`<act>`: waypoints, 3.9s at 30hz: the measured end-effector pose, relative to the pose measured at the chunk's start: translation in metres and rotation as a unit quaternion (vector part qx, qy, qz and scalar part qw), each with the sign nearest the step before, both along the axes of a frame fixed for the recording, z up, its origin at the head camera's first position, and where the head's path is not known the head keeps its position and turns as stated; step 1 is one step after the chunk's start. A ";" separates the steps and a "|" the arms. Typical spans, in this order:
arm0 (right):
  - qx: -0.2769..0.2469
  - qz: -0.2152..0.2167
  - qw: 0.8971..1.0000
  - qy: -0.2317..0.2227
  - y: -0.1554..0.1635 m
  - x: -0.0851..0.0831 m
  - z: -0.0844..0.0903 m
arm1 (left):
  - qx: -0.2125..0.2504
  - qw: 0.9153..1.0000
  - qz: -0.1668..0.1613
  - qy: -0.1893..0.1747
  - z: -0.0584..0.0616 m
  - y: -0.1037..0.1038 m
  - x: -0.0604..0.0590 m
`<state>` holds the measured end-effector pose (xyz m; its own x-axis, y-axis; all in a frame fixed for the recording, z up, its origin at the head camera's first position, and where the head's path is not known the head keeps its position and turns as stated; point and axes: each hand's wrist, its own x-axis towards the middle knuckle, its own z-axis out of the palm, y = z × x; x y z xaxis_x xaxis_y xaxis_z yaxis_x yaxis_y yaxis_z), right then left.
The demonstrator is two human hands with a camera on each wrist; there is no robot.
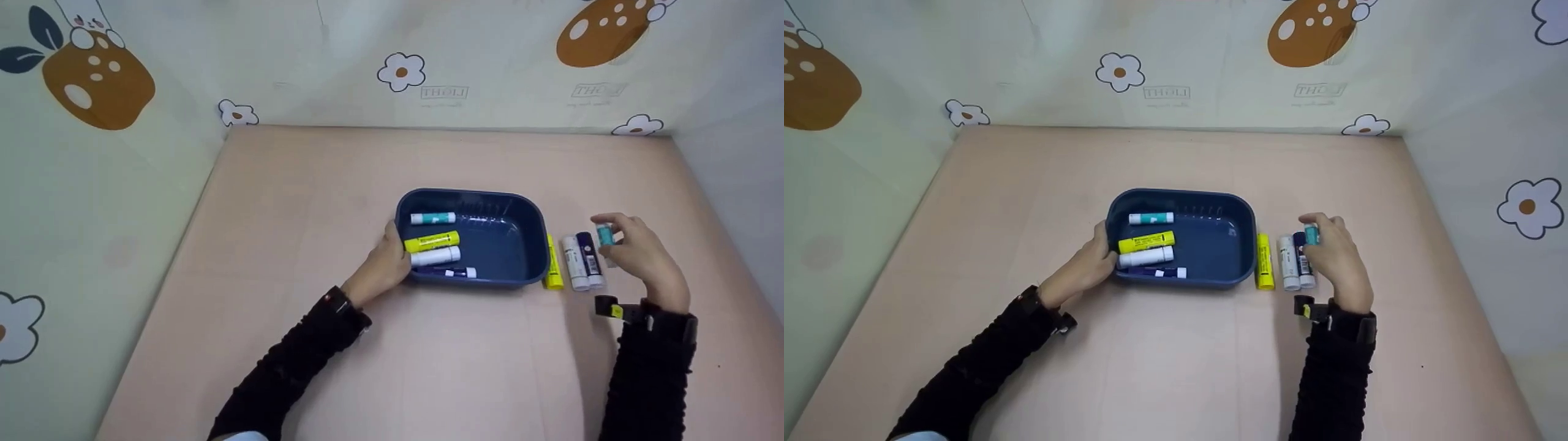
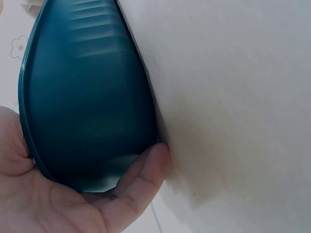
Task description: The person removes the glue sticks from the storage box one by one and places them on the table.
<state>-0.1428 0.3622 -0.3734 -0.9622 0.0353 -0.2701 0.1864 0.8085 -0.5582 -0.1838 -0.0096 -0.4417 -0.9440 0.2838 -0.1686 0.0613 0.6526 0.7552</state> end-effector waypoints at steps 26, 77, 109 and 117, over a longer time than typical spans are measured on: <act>-0.035 0.024 0.989 -0.141 0.031 -0.005 -0.029 | -0.010 1.000 0.001 -0.002 0.002 -0.001 0.001; 0.054 0.030 0.993 0.096 -0.085 -0.030 -0.059 | -0.195 0.927 -0.241 0.209 0.029 0.024 -0.006; 0.033 0.035 0.993 0.107 -0.083 -0.030 -0.061 | -0.034 0.978 -0.148 0.142 0.037 0.009 -0.022; 0.032 0.033 0.993 0.107 -0.082 -0.031 -0.061 | 0.046 0.984 -0.067 0.157 0.043 -0.031 -0.031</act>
